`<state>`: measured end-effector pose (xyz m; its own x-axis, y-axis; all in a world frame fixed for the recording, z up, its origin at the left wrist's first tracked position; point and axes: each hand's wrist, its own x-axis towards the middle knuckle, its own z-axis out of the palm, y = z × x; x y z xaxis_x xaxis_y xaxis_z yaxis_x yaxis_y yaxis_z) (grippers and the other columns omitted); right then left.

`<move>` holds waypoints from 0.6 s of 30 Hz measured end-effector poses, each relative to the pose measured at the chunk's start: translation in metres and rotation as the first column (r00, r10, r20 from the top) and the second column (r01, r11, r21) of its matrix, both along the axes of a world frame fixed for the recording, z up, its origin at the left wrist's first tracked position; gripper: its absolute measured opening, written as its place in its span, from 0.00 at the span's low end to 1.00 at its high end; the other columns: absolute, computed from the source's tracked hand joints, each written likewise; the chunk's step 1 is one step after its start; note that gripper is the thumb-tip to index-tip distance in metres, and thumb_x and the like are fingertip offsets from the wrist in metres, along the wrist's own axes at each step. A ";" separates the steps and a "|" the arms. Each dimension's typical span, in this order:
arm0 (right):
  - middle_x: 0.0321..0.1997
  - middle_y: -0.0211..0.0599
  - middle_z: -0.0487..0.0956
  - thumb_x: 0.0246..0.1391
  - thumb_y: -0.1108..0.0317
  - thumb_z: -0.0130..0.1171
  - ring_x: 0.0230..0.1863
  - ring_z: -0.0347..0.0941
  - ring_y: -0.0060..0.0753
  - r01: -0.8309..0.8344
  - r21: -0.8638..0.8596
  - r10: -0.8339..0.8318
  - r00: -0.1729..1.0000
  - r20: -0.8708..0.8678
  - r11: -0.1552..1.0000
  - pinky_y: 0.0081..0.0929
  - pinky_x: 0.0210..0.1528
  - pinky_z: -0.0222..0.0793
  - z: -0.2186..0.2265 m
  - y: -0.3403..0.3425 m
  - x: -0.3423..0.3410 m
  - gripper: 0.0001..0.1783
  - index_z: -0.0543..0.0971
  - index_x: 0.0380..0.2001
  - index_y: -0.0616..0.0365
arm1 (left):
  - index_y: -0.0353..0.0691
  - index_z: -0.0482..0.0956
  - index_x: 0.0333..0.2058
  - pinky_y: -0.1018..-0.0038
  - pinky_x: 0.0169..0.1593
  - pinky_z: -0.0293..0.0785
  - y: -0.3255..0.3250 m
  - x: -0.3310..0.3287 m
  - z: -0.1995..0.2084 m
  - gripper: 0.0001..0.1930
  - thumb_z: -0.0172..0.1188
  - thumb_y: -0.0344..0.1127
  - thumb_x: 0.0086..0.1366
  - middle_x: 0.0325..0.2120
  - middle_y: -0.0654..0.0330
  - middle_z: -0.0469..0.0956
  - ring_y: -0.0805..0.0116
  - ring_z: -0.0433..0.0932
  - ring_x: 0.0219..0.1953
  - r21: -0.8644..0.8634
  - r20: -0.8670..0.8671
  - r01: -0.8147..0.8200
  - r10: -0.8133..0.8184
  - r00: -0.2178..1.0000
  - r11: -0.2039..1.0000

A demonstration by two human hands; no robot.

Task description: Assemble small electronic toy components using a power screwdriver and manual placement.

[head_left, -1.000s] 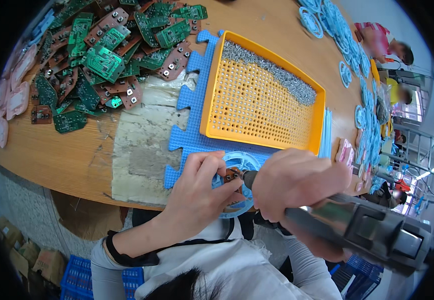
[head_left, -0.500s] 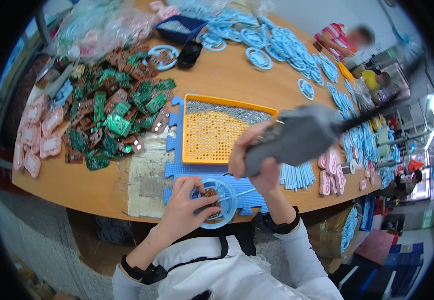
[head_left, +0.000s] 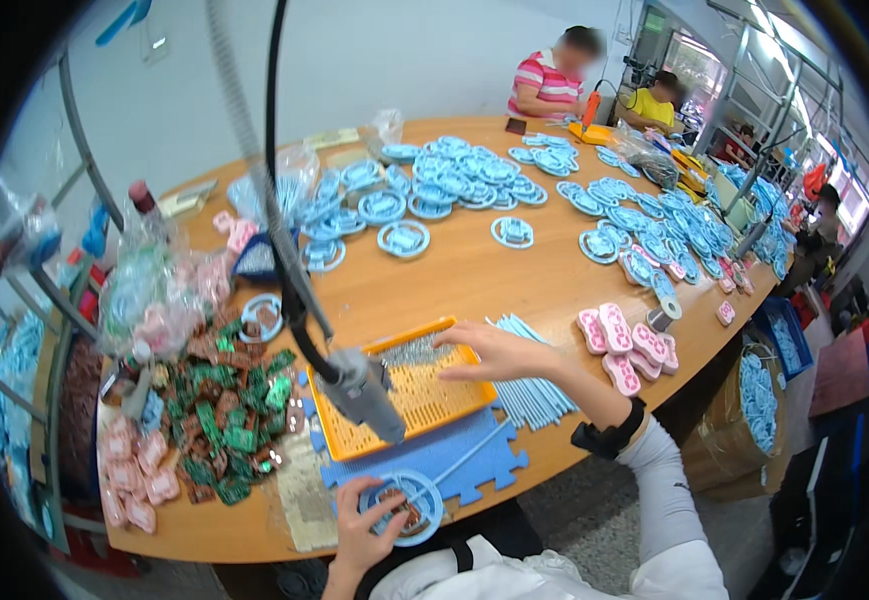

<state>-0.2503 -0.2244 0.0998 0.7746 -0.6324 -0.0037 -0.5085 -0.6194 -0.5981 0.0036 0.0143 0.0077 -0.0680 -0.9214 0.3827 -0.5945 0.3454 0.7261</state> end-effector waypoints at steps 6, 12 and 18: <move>0.56 0.57 0.70 0.54 0.42 0.58 0.58 0.66 0.57 0.401 -0.310 -0.459 0.877 -0.142 0.862 0.46 0.58 0.64 -0.066 -0.180 -0.071 0.36 0.69 0.56 0.59 | 0.44 0.84 0.41 0.55 0.57 0.63 0.004 -0.006 0.007 0.16 0.67 0.34 0.51 0.50 0.47 0.71 0.45 0.67 0.55 0.030 0.081 -0.010 0.008 0.997 1.000; 0.70 0.60 0.50 0.56 0.39 0.52 0.67 0.52 0.65 0.760 -0.296 -0.815 0.524 -0.247 0.578 0.50 0.67 0.52 -0.095 -0.245 -0.099 0.41 0.61 0.64 0.56 | 0.42 0.83 0.42 0.55 0.57 0.64 0.004 -0.009 0.005 0.15 0.66 0.33 0.53 0.50 0.46 0.70 0.45 0.67 0.54 0.067 0.090 -0.021 0.015 0.996 0.998; 0.65 0.60 0.63 0.58 0.40 0.50 0.66 0.59 0.55 0.307 0.151 -0.329 0.932 0.150 0.940 0.40 0.67 0.56 -0.077 -0.249 -0.096 0.39 0.67 0.60 0.62 | 0.40 0.83 0.43 0.57 0.54 0.68 0.003 -0.007 0.002 0.17 0.66 0.29 0.52 0.50 0.43 0.69 0.45 0.69 0.52 0.072 0.148 0.004 -0.014 0.989 0.997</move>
<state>-0.3464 -0.4738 0.0224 0.5290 -0.8484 0.0172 -0.5502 -0.3583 -0.7542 -0.0034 0.0168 0.0094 -0.1272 -0.9450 0.3012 -0.6944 0.3017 0.6532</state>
